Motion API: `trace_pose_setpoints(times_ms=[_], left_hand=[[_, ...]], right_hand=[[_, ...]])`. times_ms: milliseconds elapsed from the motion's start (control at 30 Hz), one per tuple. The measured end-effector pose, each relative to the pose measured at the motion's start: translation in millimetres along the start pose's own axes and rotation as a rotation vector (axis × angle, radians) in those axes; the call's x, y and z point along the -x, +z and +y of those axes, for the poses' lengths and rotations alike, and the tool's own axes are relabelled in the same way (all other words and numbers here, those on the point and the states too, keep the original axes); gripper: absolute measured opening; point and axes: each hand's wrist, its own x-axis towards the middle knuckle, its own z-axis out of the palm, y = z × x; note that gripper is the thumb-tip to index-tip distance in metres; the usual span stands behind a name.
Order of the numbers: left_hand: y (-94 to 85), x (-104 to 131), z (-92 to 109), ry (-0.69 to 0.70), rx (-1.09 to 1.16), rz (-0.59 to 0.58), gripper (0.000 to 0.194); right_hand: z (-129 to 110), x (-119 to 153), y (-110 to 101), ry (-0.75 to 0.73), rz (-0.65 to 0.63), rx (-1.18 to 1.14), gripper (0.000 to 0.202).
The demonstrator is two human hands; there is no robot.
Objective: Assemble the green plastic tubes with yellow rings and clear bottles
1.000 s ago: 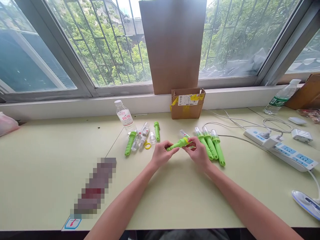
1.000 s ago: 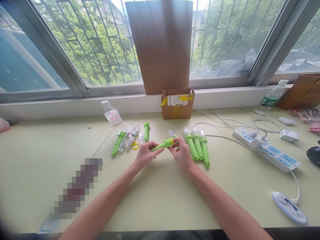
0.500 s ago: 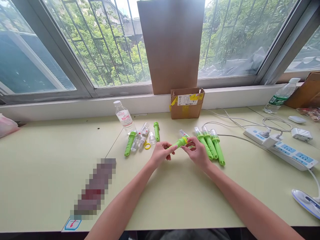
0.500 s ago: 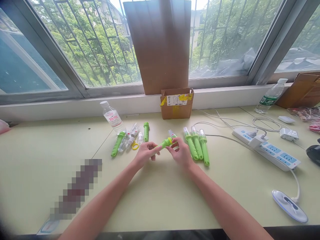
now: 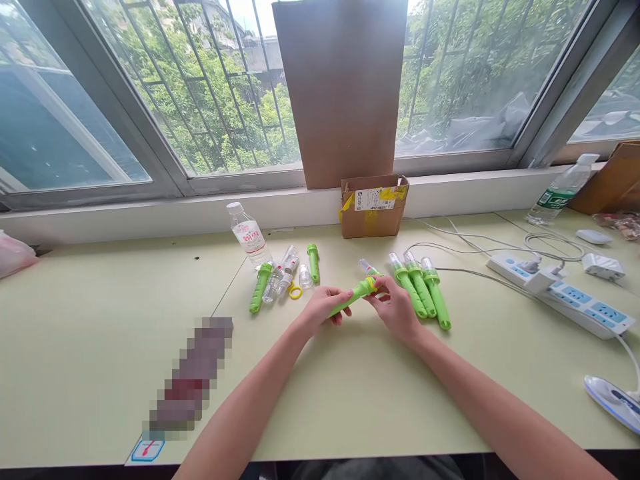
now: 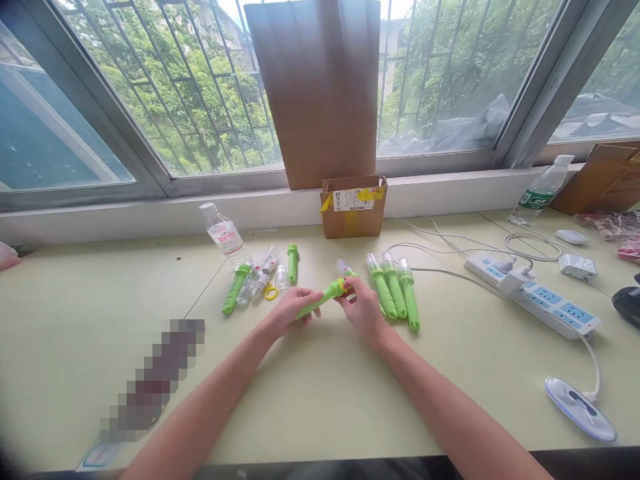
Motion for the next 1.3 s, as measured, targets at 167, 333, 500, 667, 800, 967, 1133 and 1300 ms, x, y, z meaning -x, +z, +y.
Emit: trace_pose_setpoints(times_ms=[167,333,500,667,800,967,1133,1300], left_hand=[[1.1,-1.0,-1.0,0.018,-0.002,0.021,0.045],[1.5,-4.8,-7.6,0.147,-0.118,0.112,0.044],[2.9,-9.6,-16.9,0.434,-0.305,0.247,0.036],[5.8,-14.2,-24.1,0.543,-0.356,0.332,0.025],[5.9,-14.9,-26.8,0.492,-0.335,0.319,0.029],[4.8,-12.3,-23.1,0.387,-0.252,0.272,0.033],[0.7,-9.5,-15.5,0.280,-0.198,0.215,0.038],[-1.4,-9.8,-14.0,0.202,-0.137,0.185,0.041]], right_hand=[[0.0,-0.5,-1.6,0.016,-0.019,0.011,0.029],[2.4,-1.5,-3.9,0.021,-0.035,0.138,0.027],[4.3,-3.8,-6.6,0.071,-0.007,0.165,0.028],[5.1,-6.0,-8.0,0.094,0.023,0.079,0.031],[4.9,-5.5,-7.1,0.103,-0.015,0.035,0.032],[5.5,-3.9,-6.2,0.115,-0.036,0.021,0.027],[4.4,-3.4,-5.4,0.112,-0.058,0.029,0.024],[2.2,-3.5,-5.3,0.118,-0.060,0.027,0.025]])
